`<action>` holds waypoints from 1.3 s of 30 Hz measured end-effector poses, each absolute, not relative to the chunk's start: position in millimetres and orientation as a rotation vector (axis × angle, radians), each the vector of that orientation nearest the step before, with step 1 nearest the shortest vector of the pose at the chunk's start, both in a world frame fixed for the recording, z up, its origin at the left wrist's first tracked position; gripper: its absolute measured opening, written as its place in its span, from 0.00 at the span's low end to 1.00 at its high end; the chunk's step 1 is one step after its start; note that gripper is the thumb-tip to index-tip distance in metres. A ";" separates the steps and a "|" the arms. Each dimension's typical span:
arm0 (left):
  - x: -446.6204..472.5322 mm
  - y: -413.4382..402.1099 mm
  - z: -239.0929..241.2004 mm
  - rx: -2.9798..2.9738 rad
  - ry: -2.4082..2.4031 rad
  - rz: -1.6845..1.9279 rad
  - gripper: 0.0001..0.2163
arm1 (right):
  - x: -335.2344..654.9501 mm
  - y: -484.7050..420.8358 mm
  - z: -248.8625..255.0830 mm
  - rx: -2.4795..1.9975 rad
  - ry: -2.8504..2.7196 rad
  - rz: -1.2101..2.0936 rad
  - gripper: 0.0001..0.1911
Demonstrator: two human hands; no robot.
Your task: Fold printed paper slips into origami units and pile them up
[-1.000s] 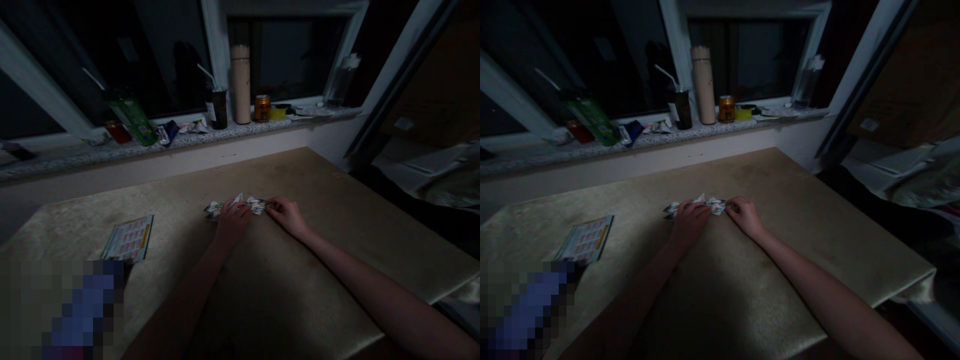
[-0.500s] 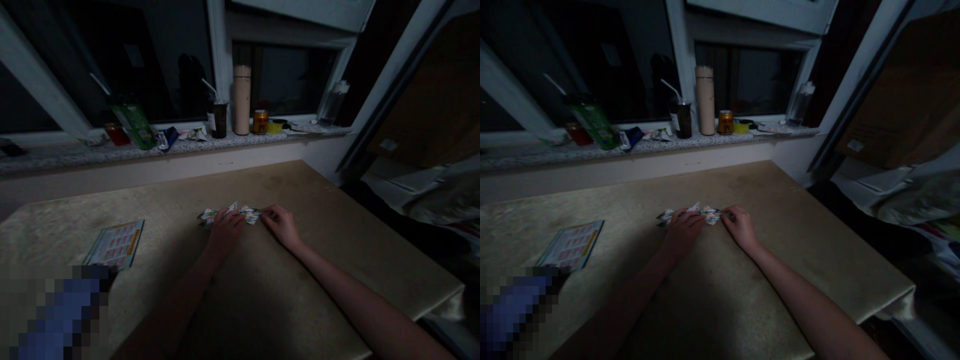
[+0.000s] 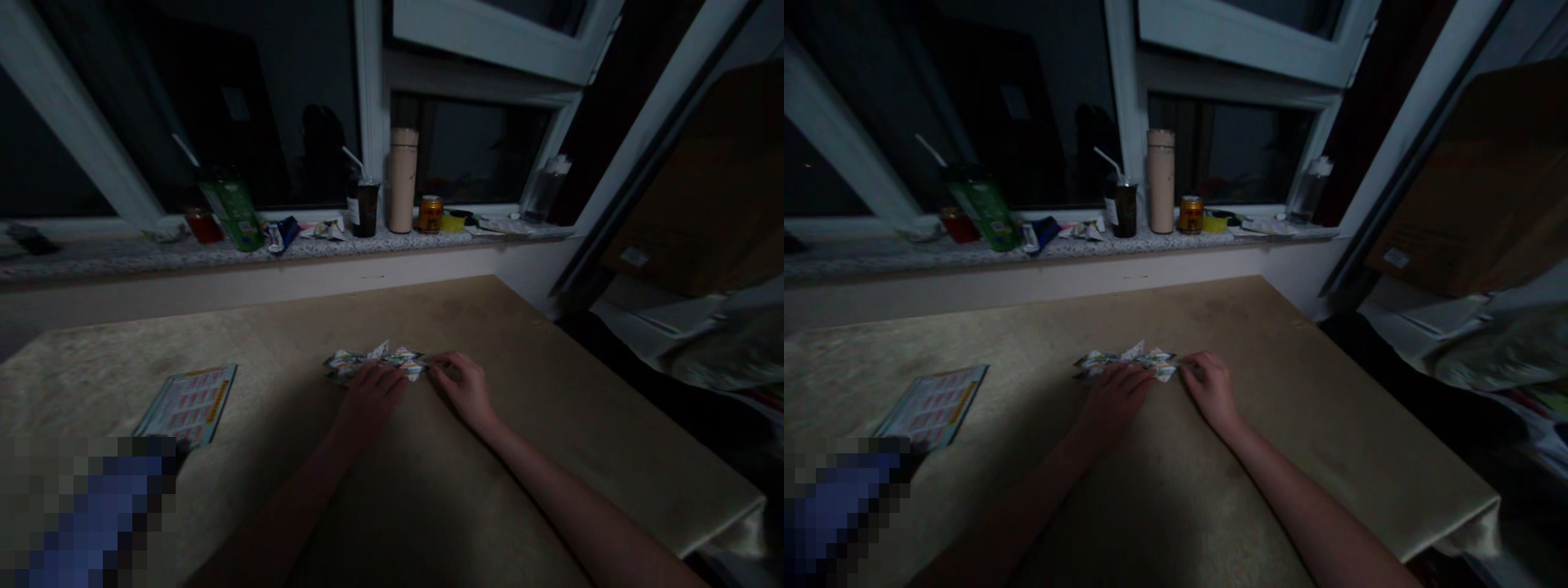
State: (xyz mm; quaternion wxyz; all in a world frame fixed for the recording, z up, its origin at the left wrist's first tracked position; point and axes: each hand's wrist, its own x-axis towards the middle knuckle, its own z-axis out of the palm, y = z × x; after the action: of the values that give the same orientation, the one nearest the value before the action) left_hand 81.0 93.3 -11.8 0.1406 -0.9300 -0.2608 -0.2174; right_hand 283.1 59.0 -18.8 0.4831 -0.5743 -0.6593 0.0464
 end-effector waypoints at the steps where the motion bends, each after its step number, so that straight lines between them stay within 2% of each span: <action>1: 80.9 91.8 -11.0 -2.693 -0.757 -0.609 0.13 | 282.8 58.0 -18.6 -1.396 -1.607 0.111 0.05; 6: 75.6 72.3 -6.3 -2.705 -0.891 -0.549 0.16 | 276.1 48.3 -11.7 -1.335 -1.660 0.116 0.06; 11: 51.1 38.0 -10.6 -2.733 -1.125 -0.478 0.27 | 255.7 32.3 -2.2 -1.230 -1.941 0.155 0.13; 19: 6.3 9.9 -21.9 -2.753 -1.374 -0.259 0.27 | 219.5 19.2 -17.0 -1.173 -2.531 0.351 0.30; 23: -7.5 5.6 -21.3 -2.734 -1.441 -0.252 0.28 | 209.4 21.2 -18.9 -1.123 -2.640 0.391 0.33; 39: -42.1 4.4 -13.1 -2.515 -1.774 -0.193 0.26 | 148.8 58.5 -16.8 -0.866 -2.727 0.421 0.32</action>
State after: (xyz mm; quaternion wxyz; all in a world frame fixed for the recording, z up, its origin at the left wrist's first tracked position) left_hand -42.1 4.4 -13.1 0.0288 -0.8152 -0.5751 -0.0627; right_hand 148.8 58.5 -16.8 0.1242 -0.2972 -0.9356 0.1444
